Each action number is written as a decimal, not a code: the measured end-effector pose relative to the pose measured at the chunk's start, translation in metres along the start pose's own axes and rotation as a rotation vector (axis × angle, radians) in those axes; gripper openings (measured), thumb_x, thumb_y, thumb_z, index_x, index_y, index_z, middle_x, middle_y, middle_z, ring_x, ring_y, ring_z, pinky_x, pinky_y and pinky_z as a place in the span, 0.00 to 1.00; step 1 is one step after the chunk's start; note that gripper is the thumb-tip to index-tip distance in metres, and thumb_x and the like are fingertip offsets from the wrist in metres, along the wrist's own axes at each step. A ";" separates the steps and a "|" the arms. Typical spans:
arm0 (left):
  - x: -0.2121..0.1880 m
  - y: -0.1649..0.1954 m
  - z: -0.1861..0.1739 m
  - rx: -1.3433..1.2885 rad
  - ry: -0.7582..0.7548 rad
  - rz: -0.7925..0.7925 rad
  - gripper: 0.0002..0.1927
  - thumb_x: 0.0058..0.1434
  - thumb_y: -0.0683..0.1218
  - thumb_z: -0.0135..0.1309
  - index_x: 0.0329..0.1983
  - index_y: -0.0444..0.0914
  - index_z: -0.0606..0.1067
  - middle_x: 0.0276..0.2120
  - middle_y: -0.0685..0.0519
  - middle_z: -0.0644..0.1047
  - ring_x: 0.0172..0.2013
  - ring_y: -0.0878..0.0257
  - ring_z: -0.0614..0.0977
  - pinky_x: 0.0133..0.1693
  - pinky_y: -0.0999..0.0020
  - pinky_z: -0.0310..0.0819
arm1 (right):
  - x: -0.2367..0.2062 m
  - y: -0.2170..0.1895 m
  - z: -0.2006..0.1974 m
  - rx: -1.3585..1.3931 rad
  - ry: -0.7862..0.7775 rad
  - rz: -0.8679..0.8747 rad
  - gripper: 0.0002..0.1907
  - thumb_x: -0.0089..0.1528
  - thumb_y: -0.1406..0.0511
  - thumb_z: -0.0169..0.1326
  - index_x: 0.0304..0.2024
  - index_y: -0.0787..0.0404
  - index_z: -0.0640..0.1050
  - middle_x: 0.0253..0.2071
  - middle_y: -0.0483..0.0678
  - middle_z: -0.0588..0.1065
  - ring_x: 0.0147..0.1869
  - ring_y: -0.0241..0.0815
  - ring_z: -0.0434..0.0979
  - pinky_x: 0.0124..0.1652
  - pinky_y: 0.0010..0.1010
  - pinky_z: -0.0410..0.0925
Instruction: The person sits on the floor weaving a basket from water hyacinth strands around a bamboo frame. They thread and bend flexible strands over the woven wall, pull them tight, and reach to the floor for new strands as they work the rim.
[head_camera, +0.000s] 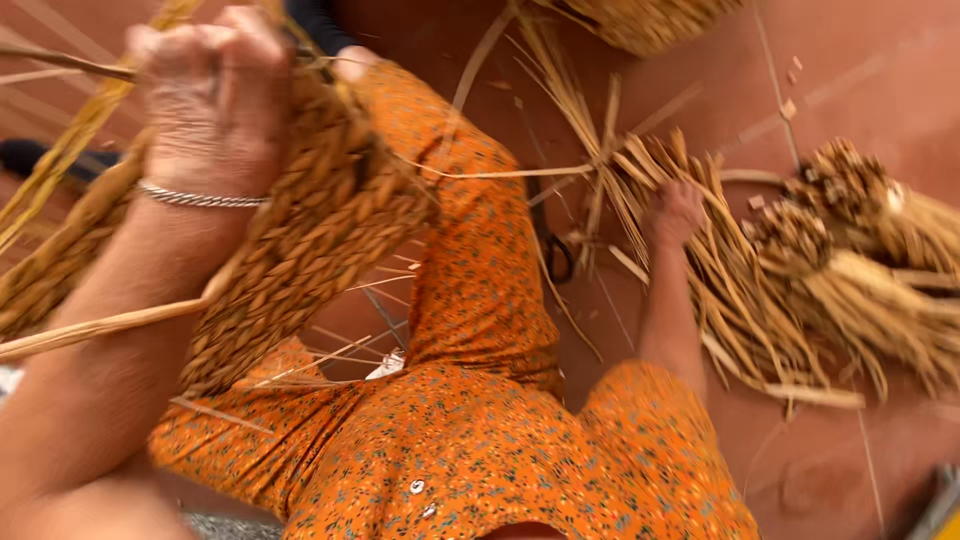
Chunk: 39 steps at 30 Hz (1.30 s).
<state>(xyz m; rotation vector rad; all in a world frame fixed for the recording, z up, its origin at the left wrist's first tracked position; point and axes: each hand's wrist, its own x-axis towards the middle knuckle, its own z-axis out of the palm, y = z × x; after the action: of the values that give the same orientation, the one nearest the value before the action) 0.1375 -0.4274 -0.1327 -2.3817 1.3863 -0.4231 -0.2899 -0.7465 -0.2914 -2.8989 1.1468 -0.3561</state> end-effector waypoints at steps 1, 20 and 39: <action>-0.006 -0.004 0.002 0.016 0.022 -0.052 0.06 0.58 0.41 0.56 0.30 0.43 0.70 0.16 0.56 0.74 0.22 0.63 0.77 0.29 0.62 0.68 | -0.001 -0.005 -0.005 0.162 -0.052 0.089 0.03 0.66 0.69 0.59 0.40 0.59 0.76 0.43 0.53 0.76 0.52 0.59 0.74 0.49 0.50 0.68; -0.028 -0.004 -0.001 -0.886 0.302 -0.377 0.06 0.64 0.41 0.60 0.37 0.34 0.75 0.35 0.45 0.76 0.35 0.53 0.83 0.37 0.58 0.80 | 0.226 -0.324 -0.089 0.715 0.084 -0.747 0.05 0.67 0.69 0.63 0.46 0.54 0.83 0.38 0.44 0.74 0.42 0.47 0.75 0.41 0.37 0.68; -0.008 -0.019 0.008 -0.878 0.306 -0.566 0.10 0.65 0.47 0.62 0.38 0.38 0.74 0.21 0.53 0.80 0.22 0.63 0.82 0.24 0.66 0.74 | 0.244 -0.394 -0.065 1.346 -0.811 -0.565 0.02 0.70 0.69 0.58 0.45 0.57 0.80 0.36 0.30 0.75 0.41 0.22 0.70 0.42 0.17 0.66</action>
<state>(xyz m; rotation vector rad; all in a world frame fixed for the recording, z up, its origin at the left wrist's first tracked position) 0.1520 -0.4109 -0.1320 -3.5895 1.1138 -0.3695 0.1342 -0.6176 -0.1430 -1.7029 -0.1245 0.0851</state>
